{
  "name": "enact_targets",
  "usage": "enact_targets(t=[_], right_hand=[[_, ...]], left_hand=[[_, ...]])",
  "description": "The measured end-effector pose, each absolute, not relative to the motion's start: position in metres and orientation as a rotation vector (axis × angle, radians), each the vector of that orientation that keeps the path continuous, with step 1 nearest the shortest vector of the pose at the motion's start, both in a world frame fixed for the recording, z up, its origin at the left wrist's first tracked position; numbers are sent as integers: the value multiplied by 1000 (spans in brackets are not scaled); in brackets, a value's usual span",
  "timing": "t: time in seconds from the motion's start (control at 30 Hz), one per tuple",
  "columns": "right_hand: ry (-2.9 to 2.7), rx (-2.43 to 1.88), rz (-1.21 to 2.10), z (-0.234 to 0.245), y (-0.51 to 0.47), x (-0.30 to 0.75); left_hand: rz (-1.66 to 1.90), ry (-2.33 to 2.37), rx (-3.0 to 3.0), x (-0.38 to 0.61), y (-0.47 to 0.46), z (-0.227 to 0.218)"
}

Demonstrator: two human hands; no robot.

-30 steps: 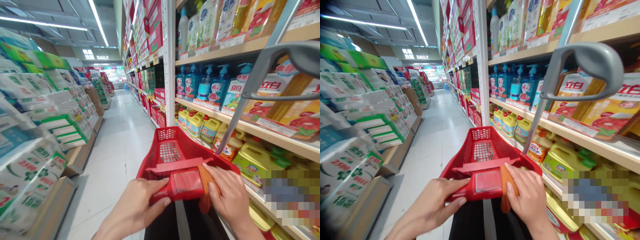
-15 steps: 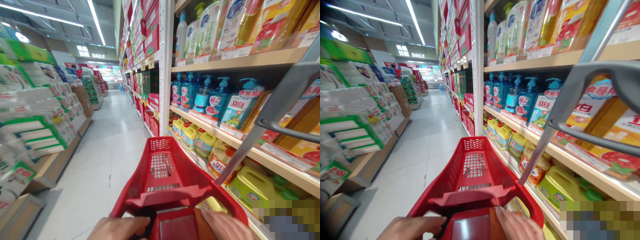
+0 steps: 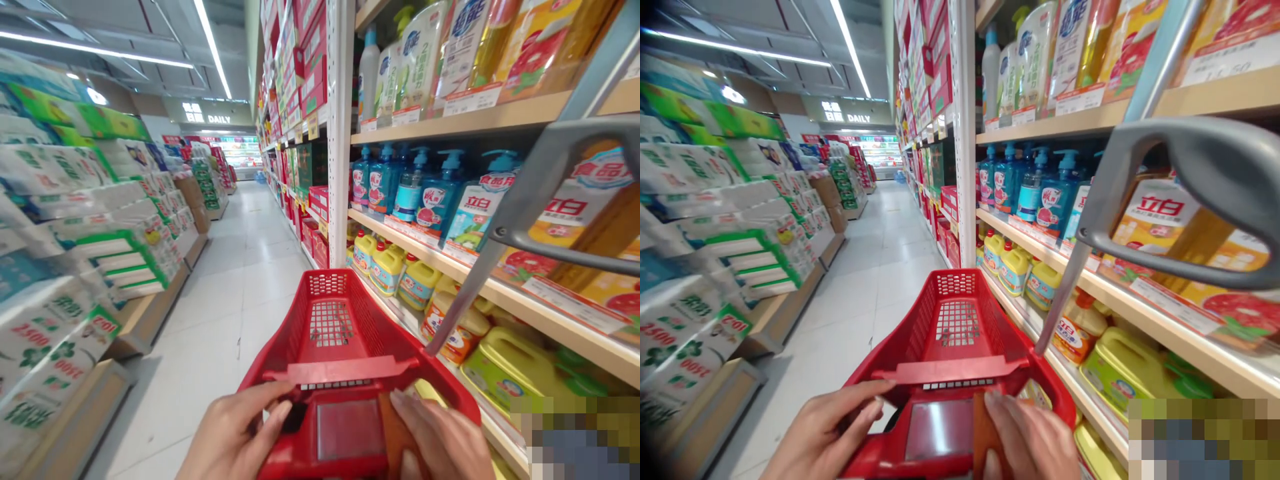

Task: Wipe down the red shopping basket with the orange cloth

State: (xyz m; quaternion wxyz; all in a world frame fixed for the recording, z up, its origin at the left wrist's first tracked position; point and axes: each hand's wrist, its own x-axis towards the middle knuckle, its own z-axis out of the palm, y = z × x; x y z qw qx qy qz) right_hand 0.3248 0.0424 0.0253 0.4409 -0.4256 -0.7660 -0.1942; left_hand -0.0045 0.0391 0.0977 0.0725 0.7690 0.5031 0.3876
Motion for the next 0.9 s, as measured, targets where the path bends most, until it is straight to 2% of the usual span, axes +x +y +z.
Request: enact_targets(t=[0.2,0.43,0.57,0.73,0.9], right_hand=[[-1822,-1048,-480,47,37,308],[-1806,-1100,-486,44,30,305],[-1844,-1229,-369,54,24,306],[-1894,-1576,-242,75,14,265],[-2106,-1284,-200,85,2,199]], left_hand=[[1232,1495,2279,-8,32,88],[1321,1614,2359,-3,26,71],[1174,1699,2615,2,12,65],[1004,1859,2635,12,-3,69],[1068,1996,2578,18,-2,66]])
